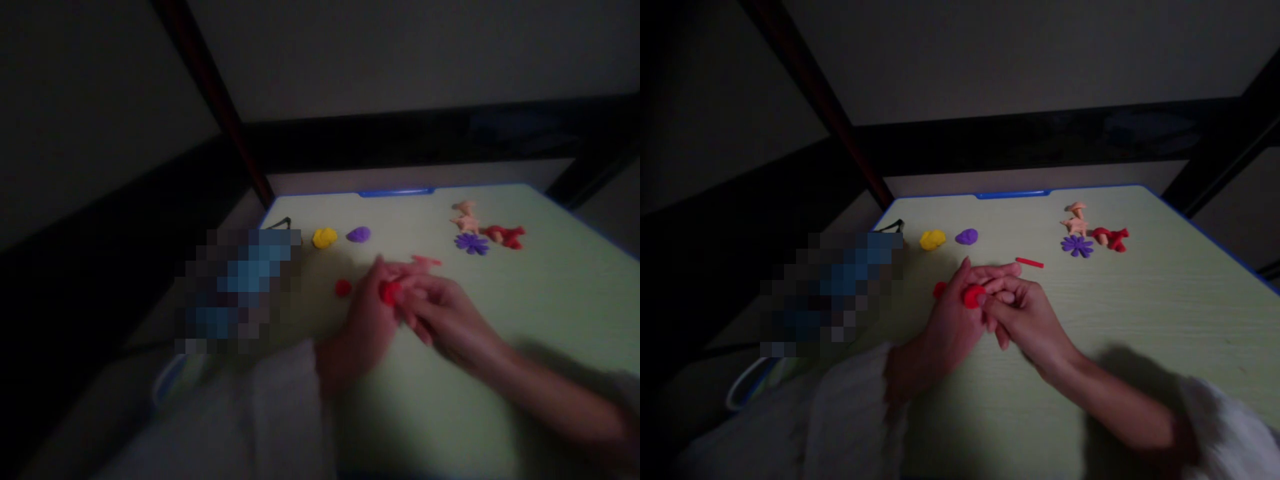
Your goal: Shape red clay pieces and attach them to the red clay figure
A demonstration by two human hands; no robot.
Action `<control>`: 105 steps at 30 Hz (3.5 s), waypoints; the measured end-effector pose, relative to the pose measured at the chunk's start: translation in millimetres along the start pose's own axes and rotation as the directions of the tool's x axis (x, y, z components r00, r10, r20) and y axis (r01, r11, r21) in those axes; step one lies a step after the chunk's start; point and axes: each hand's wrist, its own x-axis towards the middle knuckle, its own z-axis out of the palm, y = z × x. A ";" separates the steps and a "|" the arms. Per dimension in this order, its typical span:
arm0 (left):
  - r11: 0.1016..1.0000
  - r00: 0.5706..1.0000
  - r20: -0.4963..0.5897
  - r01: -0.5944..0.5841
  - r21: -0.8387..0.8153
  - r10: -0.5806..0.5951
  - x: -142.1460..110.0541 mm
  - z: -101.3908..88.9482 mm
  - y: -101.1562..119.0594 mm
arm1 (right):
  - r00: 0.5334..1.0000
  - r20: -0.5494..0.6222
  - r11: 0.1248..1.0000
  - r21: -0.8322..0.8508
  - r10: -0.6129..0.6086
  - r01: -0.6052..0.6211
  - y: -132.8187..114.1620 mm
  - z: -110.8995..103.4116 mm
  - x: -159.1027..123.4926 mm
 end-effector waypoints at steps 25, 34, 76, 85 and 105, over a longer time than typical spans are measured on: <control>0.572 0.813 0.302 -0.570 0.589 0.498 -22.8 -7.7 15.7 | 0.861 0.487 0.710 0.554 0.147 -0.434 1.1 -26.3 5.3; 0.374 0.760 0.280 -0.561 0.739 0.586 -13.5 -14.8 13.8 | 0.985 0.160 0.892 0.434 0.062 -0.127 -10.8 -20.4 2.4; 0.937 0.966 0.139 -0.248 0.245 0.219 0.6 -22.2 11.5 | 0.985 0.149 0.889 0.432 0.092 -0.149 -4.0 -24.8 3.2; 0.936 0.960 0.164 -0.261 0.235 0.227 1.9 -24.4 10.5 | 0.983 0.155 0.892 0.424 0.095 -0.153 -4.3 -24.1 2.3; 0.976 0.968 0.187 -0.191 0.104 0.169 0.5 -21.5 12.2 | 0.995 0.087 0.966 0.258 -0.045 0.021 -10.3 -22.1 1.9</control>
